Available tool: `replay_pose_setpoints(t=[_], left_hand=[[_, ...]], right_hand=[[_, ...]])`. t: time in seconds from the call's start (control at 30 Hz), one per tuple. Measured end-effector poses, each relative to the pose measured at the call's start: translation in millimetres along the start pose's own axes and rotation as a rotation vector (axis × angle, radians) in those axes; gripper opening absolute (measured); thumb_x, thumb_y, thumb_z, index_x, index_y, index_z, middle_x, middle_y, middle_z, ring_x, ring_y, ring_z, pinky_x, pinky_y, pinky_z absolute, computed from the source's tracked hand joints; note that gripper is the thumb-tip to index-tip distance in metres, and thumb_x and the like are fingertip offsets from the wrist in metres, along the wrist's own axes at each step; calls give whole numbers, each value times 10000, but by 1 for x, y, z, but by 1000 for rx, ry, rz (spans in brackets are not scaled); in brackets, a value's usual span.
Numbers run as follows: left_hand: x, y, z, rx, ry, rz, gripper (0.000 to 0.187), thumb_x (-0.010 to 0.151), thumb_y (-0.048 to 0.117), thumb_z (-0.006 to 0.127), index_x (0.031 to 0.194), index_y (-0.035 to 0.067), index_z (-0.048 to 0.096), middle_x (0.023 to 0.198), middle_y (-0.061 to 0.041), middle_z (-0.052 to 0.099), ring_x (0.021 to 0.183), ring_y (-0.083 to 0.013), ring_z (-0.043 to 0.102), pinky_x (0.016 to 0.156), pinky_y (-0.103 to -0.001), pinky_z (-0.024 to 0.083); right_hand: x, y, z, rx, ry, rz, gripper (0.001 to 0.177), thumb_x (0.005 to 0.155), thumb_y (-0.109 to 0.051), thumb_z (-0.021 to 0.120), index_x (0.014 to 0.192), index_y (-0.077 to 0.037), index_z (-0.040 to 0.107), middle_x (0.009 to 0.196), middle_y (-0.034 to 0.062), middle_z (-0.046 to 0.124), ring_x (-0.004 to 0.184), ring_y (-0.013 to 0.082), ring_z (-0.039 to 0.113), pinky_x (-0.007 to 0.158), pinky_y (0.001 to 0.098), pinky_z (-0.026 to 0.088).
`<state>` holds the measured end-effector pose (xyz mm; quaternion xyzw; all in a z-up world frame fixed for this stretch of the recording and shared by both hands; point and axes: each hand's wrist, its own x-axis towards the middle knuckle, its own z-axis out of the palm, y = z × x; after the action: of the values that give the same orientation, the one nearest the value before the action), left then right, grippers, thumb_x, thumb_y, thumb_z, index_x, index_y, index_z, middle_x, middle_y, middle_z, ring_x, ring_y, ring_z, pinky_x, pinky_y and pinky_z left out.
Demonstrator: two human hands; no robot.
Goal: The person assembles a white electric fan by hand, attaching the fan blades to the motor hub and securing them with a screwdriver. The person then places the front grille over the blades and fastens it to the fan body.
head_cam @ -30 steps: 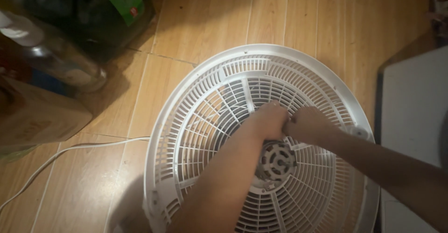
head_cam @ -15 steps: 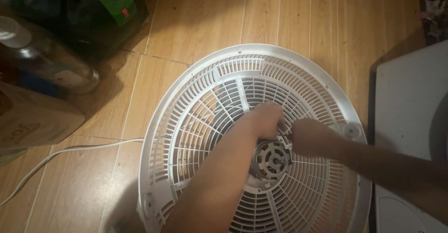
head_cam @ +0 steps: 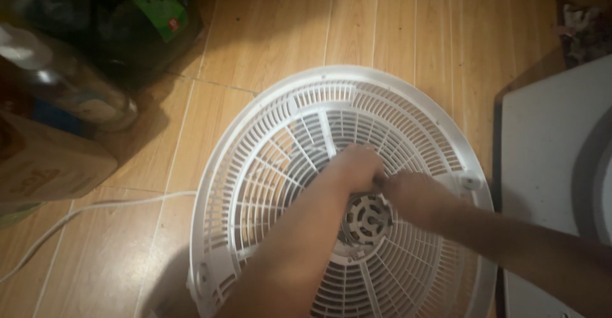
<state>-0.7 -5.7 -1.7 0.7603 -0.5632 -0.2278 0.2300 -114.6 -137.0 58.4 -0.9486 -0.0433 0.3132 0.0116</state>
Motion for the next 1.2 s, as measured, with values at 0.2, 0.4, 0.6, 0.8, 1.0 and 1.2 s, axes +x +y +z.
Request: replay_pose_setpoints(t=[0.2,0.4,0.6,0.8,1.0,1.2], left_hand=[[-3,5,-3,51,-46,-74,310,788,449,799,1013,236,813,1101,-118,727,1064,-304,700,936,-418,561],[-6,0,-2,-58,-38,-97,321,734,351,839,1052,370,810,1172,-79,702,1138,-293,656,987,-420,535],[-5,3,1,-143,-17,-117,421,677,238,869,1074,360,805,1221,-83,667,1226,-316,575,1037,-442,488],[-1,-1,1,-21,-7,-67,307,732,306,823,1017,192,821,1118,-154,739,1112,-344,685,985,-441,549],[-8,4,-8,-32,28,-133,385,765,483,795,973,160,822,1079,-177,724,1030,-354,707,941,-447,562],[-2,6,-7,-15,-23,-108,337,737,457,818,954,199,822,1030,-123,745,1033,-309,711,935,-428,559]], right_hand=[[36,37,5,904,-455,754,533,1025,-555,613,1196,-76,773,786,119,635,680,354,530,715,520,424],[44,41,22,59,-289,169,362,928,-334,598,1031,-52,799,895,167,771,873,316,763,784,416,598],[23,20,-15,-200,-375,69,280,940,-245,578,1175,-183,716,1025,110,733,997,303,723,903,457,572],[27,5,-28,-354,-345,-118,325,969,-164,521,1281,-155,615,1009,130,736,961,348,723,839,467,581],[27,1,-29,-136,-152,-17,266,906,-212,560,1131,-168,695,919,144,732,906,337,724,796,480,567],[40,27,-11,670,-465,635,466,1032,-366,558,963,35,783,695,140,532,684,368,514,662,507,410]])
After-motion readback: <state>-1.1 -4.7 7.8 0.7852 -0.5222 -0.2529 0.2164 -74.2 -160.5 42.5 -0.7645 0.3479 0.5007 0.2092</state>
